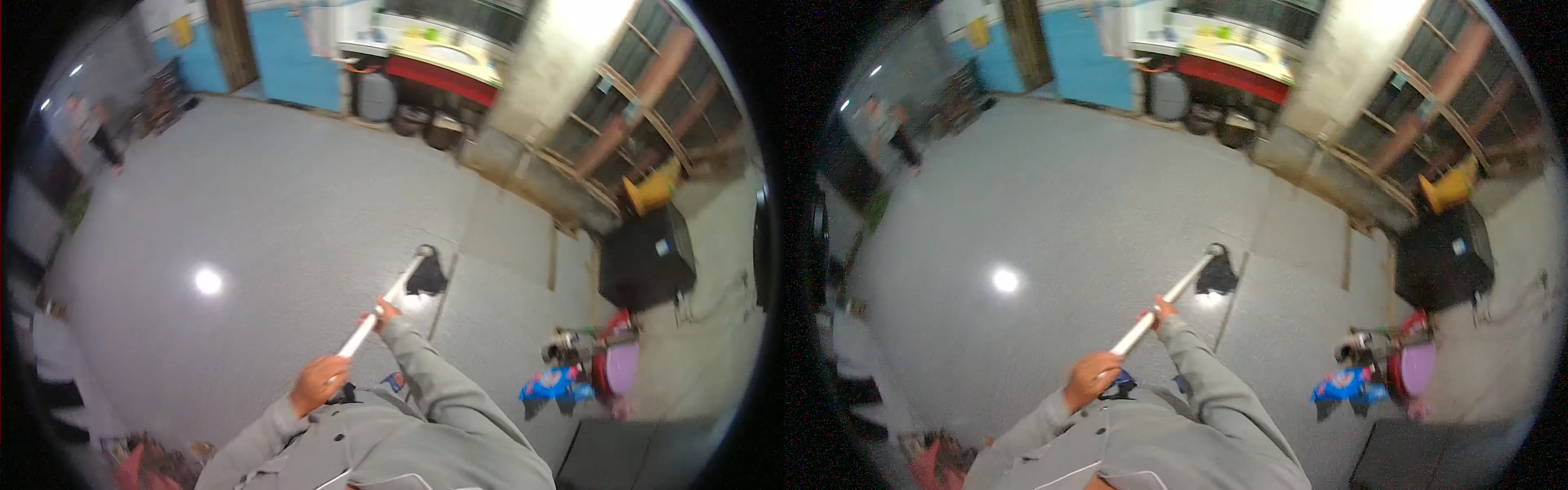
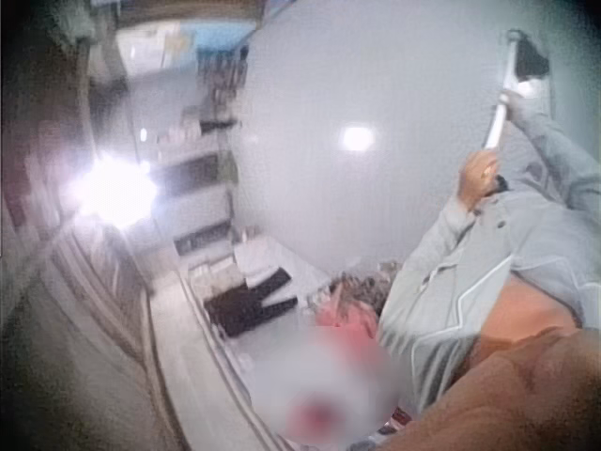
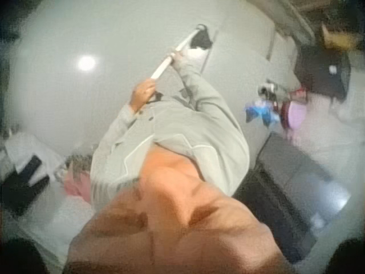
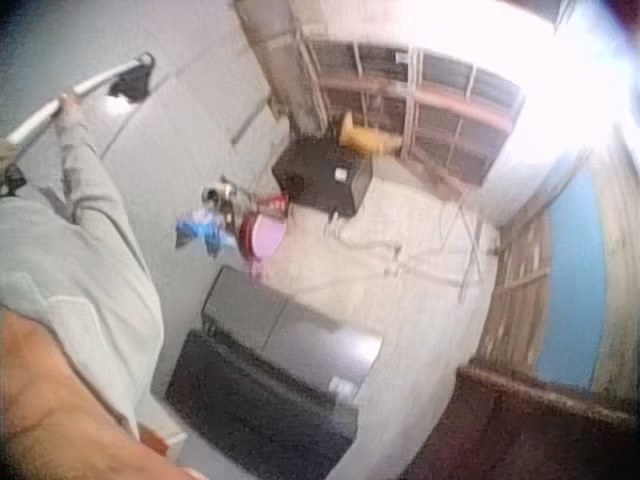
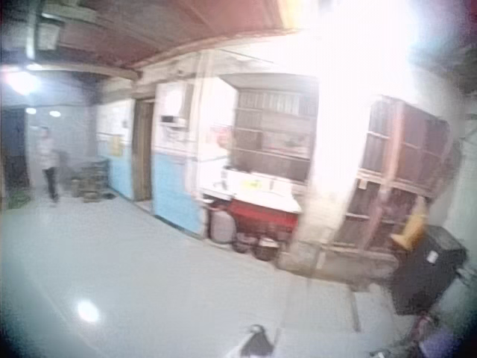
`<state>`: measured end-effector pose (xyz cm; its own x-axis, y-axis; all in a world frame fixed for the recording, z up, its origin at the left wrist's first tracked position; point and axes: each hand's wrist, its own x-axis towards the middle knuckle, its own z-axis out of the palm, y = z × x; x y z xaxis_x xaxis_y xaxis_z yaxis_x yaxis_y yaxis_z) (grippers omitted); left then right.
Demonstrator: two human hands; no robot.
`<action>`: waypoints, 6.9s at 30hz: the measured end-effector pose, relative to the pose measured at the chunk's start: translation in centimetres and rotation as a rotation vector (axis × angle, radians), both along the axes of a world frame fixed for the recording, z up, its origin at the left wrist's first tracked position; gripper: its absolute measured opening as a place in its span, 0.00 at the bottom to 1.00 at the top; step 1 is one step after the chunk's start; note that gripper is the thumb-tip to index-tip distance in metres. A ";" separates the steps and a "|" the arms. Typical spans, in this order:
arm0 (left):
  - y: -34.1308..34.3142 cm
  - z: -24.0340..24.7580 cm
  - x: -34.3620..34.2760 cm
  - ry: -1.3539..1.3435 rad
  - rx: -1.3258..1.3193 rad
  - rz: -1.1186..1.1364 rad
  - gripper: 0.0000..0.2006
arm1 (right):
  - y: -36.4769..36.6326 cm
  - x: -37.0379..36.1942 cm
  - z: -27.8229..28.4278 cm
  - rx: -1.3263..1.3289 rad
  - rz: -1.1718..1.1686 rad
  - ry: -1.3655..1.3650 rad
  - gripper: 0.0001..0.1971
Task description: Mopping a large tiled floor area with a string mop.
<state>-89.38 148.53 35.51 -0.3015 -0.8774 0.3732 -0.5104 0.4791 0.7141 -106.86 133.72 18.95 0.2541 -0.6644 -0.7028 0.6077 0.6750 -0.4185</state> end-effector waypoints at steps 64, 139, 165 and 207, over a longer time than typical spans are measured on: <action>0.9 8.9 8.7 0.559 0.479 0.891 0.12 | -3.3 13.0 -2.1 0.400 0.604 -0.281 0.18; -3.1 2.9 3.7 0.536 0.685 0.518 0.14 | -7.4 6.7 -4.0 0.210 0.366 0.133 0.20; -7.7 -3.2 3.4 0.291 0.380 0.585 0.12 | -8.2 11.0 -0.3 -0.007 0.606 0.001 0.22; -10.4 -2.5 5.4 0.475 0.323 0.704 0.09 | -8.8 11.8 -0.4 -0.759 0.761 0.579 0.17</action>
